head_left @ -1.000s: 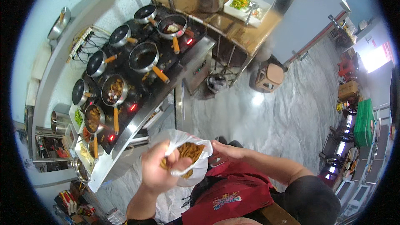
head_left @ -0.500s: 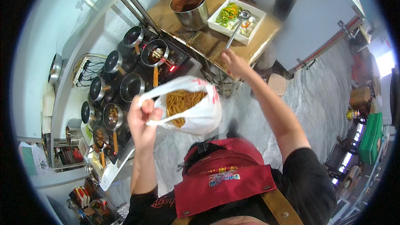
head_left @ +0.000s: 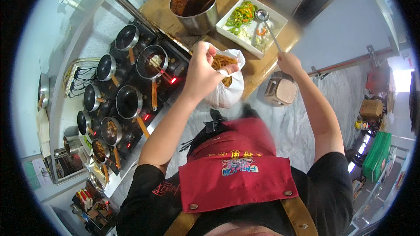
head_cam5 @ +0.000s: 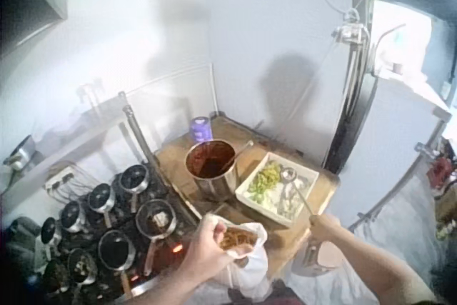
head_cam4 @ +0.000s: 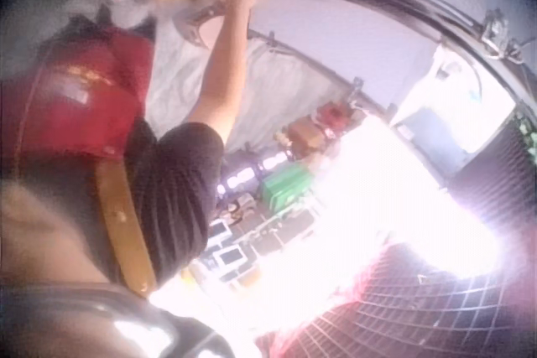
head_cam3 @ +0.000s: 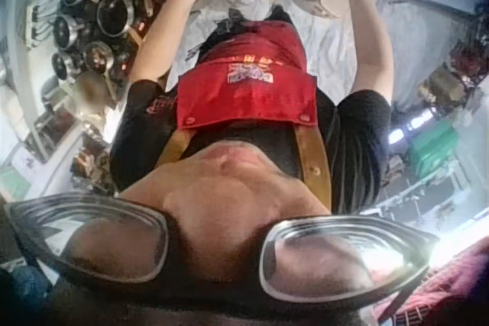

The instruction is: The person prepares food in a commercial kitchen. They retrieve noodles from a bag, add them to a container, and stir ingredients in multiple small pans on an induction cooktop using chopsticks and a ladle.

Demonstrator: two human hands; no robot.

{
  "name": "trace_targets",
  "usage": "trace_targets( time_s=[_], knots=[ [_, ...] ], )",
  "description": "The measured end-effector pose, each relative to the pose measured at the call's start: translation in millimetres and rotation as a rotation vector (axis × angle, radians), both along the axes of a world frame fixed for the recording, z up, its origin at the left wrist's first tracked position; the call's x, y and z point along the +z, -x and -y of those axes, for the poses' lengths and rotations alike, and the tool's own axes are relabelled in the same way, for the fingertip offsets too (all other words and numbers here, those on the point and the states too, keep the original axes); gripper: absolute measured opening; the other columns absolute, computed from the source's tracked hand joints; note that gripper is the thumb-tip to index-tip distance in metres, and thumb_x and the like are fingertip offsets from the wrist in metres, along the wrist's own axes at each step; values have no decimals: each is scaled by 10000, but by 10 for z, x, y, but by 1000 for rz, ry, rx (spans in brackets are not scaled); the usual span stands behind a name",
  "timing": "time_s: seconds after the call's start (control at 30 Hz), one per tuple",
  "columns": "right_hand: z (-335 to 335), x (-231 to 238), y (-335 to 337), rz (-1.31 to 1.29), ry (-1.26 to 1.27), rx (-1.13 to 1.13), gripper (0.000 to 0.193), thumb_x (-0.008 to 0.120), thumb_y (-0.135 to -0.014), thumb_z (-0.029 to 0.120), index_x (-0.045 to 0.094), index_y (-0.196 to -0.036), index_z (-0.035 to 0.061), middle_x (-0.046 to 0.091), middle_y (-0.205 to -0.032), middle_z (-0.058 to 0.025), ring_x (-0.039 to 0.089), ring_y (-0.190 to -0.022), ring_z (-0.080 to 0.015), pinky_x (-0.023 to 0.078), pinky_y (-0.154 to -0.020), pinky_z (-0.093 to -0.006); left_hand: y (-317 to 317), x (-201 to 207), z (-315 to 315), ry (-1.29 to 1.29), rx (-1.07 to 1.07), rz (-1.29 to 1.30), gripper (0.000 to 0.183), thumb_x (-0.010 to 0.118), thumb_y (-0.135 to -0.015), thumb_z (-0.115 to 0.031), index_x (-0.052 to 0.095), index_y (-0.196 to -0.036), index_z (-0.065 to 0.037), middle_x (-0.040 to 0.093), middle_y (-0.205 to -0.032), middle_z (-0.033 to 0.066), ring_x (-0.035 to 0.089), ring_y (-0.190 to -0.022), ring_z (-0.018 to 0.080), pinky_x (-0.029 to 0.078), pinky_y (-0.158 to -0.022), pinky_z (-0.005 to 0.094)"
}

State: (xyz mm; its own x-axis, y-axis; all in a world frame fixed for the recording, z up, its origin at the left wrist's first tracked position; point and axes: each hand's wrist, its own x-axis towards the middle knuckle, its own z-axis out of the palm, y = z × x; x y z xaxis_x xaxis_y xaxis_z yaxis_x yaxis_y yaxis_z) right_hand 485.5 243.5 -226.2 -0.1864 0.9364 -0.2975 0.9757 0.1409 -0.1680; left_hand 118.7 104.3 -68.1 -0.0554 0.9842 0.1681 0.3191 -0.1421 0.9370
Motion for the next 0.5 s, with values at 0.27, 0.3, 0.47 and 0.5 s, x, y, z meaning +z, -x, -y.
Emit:
trace_targets(
  time_s=[0.27, 0.3, 0.47, 0.5],
  knots=[
    [-198, 6, -539, 120, -307, 94, 217, 675, -957, 108, 756, -1157, 86, 648, -1357, -250, 669, -1193, -446, 568, -971, -541, -427, -530, -773, -21, 104, 98, 661, 1030, -761, -264, 483, -1058, -41, 579, -1022, 94, 586, -887, 189, 522, -819, 363],
    [-241, 183, -383, -7, -461, 150, 233, 652, -954, 68, 763, -1158, 90, 627, -1389, -237, 646, -1223, -444, 549, -1011, -529, -450, -513, -826, -48, 142, -55, 665, 1031, -760, -248, 485, -1079, -43, 577, -1016, 93, 579, -883, 187, 523, -822, 363],
    [-221, 1205, 854, -1139, 334, 216, 308, 588, -900, -55, 739, -1155, 29, 614, -1414, -226, 603, -1352, -375, 503, -1139, -429, -550, -458, -1084, 6, 163, -41, 700, 1032, -751, -306, 493, -1110, -40, 572, -1025, 96, 578, -899, 223, 526, -841, 393],
    [-168, 1091, 1061, -1210, 295, 274, 278, 568, -894, -76, 720, -1118, -12, 645, -1300, -215, 652, -1250, -342, 534, -1051, -403, -562, -452, -1174, 0, 163, -72, 701, 1031, -748, -300, 496, -1117, -39, 574, -1034, 101, 584, -910, 229, 530, -846, 400]
  ],
)
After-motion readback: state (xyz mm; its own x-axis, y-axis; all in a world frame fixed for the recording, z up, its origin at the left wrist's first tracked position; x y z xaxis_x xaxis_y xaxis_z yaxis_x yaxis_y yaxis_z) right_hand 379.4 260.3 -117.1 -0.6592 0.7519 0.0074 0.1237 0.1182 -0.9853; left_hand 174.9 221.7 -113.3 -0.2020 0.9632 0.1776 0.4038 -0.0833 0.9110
